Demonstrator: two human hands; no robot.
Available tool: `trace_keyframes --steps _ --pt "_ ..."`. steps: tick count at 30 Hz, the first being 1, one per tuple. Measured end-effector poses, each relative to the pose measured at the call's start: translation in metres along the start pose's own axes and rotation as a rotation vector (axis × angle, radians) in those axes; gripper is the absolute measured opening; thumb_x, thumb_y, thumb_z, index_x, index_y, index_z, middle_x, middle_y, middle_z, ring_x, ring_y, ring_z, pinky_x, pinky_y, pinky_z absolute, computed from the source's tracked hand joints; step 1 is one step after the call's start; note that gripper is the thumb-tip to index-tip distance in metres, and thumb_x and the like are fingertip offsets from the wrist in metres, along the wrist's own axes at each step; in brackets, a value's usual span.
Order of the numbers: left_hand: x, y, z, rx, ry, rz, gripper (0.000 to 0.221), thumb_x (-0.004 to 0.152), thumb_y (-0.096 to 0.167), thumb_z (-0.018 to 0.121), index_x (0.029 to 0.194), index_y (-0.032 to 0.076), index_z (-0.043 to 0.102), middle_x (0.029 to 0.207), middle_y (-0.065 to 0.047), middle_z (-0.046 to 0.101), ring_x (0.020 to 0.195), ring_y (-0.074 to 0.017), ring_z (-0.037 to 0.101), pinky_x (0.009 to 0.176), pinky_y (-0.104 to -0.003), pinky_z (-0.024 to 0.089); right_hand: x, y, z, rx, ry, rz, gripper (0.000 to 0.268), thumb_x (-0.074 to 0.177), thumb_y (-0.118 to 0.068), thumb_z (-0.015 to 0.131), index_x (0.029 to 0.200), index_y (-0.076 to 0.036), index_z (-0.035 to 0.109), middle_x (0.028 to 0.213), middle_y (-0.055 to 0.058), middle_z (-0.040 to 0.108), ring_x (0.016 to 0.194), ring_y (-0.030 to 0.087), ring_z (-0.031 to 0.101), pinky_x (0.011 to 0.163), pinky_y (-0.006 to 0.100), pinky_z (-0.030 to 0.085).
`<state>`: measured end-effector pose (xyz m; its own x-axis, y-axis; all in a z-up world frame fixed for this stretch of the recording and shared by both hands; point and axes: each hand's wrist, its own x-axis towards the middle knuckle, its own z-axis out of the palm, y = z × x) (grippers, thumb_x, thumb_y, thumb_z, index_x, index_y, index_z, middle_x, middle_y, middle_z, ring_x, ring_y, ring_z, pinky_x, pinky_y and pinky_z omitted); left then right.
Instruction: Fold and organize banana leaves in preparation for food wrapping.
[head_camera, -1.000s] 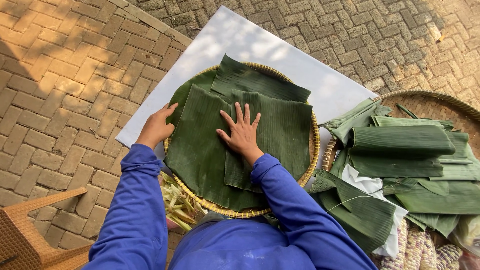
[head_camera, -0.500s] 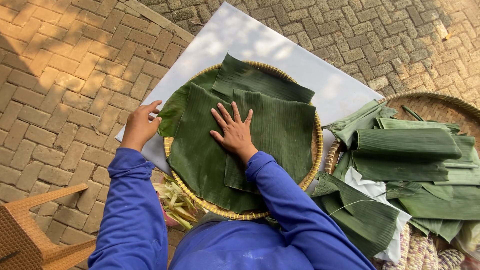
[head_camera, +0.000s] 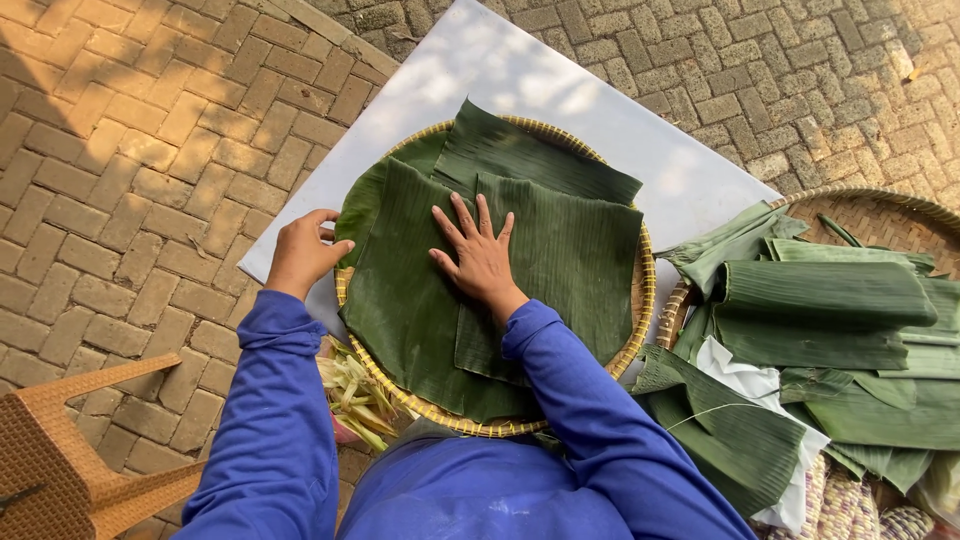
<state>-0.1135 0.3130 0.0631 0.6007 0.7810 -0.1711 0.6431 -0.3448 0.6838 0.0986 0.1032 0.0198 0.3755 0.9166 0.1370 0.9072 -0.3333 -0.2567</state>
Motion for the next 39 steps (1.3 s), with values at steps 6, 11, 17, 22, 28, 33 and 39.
trace_keyframes --steps 6,11,17,22,28,33,39 --pt "0.003 -0.012 0.01 -0.137 -0.2 -0.186 0.054 0.08 0.008 0.072 0.133 0.014 0.064 0.099 -0.011 0.071 0.073 -0.0287 0.08 0.065 -0.04 0.066 0.004 -0.006 -0.015 -0.012 -0.027 0.007 0.067 0.099 -0.06 0.053 0.16 -0.038 0.034 0.172 0.001 0.015 0.158 0.038 0.005 0.114 0.08 0.001" --pt "-0.021 0.011 -0.011 -0.028 0.065 -0.139 0.029 0.093 0.014 0.075 0.121 0.007 0.072 0.087 -0.011 0.077 0.074 -0.021 0.074 0.072 -0.034 0.056 0.011 -0.019 -0.013 -0.014 0.074 -0.116 0.067 0.098 -0.054 0.058 0.159 -0.035 0.038 0.172 0.003 0.017 0.158 0.038 0.006 0.116 0.079 0.004" --pt "-0.023 -0.031 0.021 -0.681 0.022 -0.147 0.032 0.094 0.002 0.066 0.125 0.003 0.059 0.089 -0.008 0.074 0.079 -0.0108 0.068 0.07 -0.03 0.06 0.028 -0.06 -0.006 0.535 0.083 -0.307 0.034 0.099 -0.016 0.062 0.133 -0.022 0.059 0.161 0.003 0.043 0.142 0.033 0.052 0.113 0.044 0.05" --pt "-0.03 -0.03 0.029 -0.753 -0.022 -0.123 0.035 0.098 -0.001 0.062 0.131 0.004 0.05 0.092 -0.01 0.072 0.082 -0.0129 0.068 0.071 -0.03 0.06 0.08 -0.09 -0.025 0.666 -0.17 -0.346 0.026 0.089 0.003 0.055 0.112 -0.01 0.055 0.157 0.008 0.05 0.107 0.034 0.068 0.082 0.044 0.055" --pt "-0.041 -0.036 0.023 -0.888 0.042 -0.158 0.035 0.098 0.004 0.063 0.127 0.006 0.043 0.087 -0.01 0.072 0.078 -0.0139 0.069 0.067 -0.031 0.061 0.125 -0.098 0.002 0.589 -0.351 -0.441 0.019 0.094 -0.006 0.067 0.108 -0.012 0.055 0.101 0.012 0.072 0.094 0.035 0.069 0.075 0.047 0.053" --pt "-0.044 -0.05 0.036 -0.626 0.093 -0.12 0.021 0.102 0.016 0.068 0.116 0.002 0.063 0.089 -0.012 0.071 0.074 -0.0163 0.065 0.067 -0.029 0.054 0.133 -0.097 0.005 0.607 -0.343 -0.393 0.019 0.088 -0.011 0.07 0.101 -0.011 0.057 0.083 0.013 0.072 0.082 0.037 0.07 0.068 0.047 0.053" --pt "-0.069 0.02 0.022 0.204 0.483 0.226 0.036 0.076 0.034 0.083 0.092 0.002 0.08 0.094 -0.016 0.057 0.085 -0.0347 0.06 0.076 -0.044 0.051 0.132 -0.098 0.01 0.475 -0.284 -0.41 0.013 0.086 -0.012 0.073 0.097 -0.014 0.066 0.081 0.013 0.073 0.081 0.037 0.07 0.068 0.048 0.053"
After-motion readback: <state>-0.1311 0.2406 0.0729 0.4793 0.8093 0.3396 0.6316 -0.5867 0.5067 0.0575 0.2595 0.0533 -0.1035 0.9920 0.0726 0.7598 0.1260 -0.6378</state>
